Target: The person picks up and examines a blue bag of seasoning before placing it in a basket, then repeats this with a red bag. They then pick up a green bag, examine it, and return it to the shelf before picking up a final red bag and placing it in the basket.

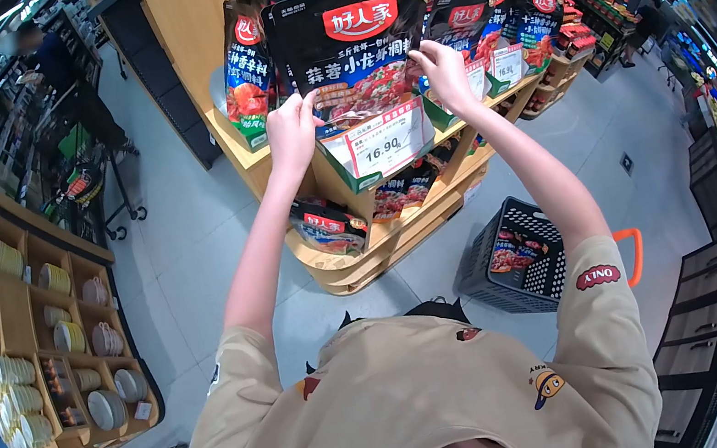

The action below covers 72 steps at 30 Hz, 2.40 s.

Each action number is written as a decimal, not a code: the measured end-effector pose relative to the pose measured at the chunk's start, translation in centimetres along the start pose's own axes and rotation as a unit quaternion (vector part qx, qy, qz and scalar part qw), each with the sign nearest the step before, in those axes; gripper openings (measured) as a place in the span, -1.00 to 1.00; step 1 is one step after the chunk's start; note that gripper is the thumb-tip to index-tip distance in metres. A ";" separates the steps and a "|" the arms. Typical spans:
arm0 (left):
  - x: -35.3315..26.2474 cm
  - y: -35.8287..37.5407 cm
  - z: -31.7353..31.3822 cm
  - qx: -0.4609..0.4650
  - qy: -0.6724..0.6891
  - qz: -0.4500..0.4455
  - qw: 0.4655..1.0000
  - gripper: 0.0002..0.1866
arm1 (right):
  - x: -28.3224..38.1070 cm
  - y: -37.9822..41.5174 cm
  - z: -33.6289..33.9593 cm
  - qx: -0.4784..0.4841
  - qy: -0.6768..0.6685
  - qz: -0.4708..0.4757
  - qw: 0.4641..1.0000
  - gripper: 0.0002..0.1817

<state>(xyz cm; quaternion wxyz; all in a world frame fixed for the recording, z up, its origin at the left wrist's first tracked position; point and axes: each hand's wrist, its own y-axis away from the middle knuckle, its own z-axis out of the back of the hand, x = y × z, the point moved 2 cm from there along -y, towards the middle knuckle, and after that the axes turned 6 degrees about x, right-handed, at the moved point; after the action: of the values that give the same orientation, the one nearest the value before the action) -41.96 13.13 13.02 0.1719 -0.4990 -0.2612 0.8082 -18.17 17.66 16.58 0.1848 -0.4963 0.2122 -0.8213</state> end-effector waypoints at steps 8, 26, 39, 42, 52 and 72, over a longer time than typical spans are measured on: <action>1.6 0.0 -0.4 -0.029 0.035 0.016 0.999 -0.80 | 0.6 -0.2 -1.5 -0.015 0.073 -0.021 0.997 -0.84; 1.6 0.0 -0.2 -0.066 -0.077 -0.023 0.995 -0.85 | -3.9 -1.6 -3.5 -0.017 0.151 -0.060 0.987 -0.78; 2.5 0.0 -0.7 -0.123 -0.072 0.003 0.990 -0.74 | -2.1 -2.8 -4.3 -0.010 0.358 -0.015 0.934 -0.72; 2.4 -0.1 -0.4 -0.165 -0.049 -0.046 0.984 -0.66 | -0.9 -2.2 -4.4 0.014 0.334 -0.020 0.942 -0.72; 3.0 -1.7 0.1 -0.165 0.021 -0.008 0.986 -0.88 | -2.2 -2.7 -4.4 -0.028 0.315 -0.018 0.948 -0.75; -1.1 4.5 2.0 -0.114 0.082 -0.025 0.990 -0.84 | 5.6 3.4 -1.1 0.044 0.101 0.000 0.994 -0.82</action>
<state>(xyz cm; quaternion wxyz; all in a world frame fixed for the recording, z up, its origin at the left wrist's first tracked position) -43.39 8.40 11.81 0.1551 -0.5731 -0.3487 0.7252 -21.31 12.10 18.45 0.1840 -0.4020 0.1933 -0.8759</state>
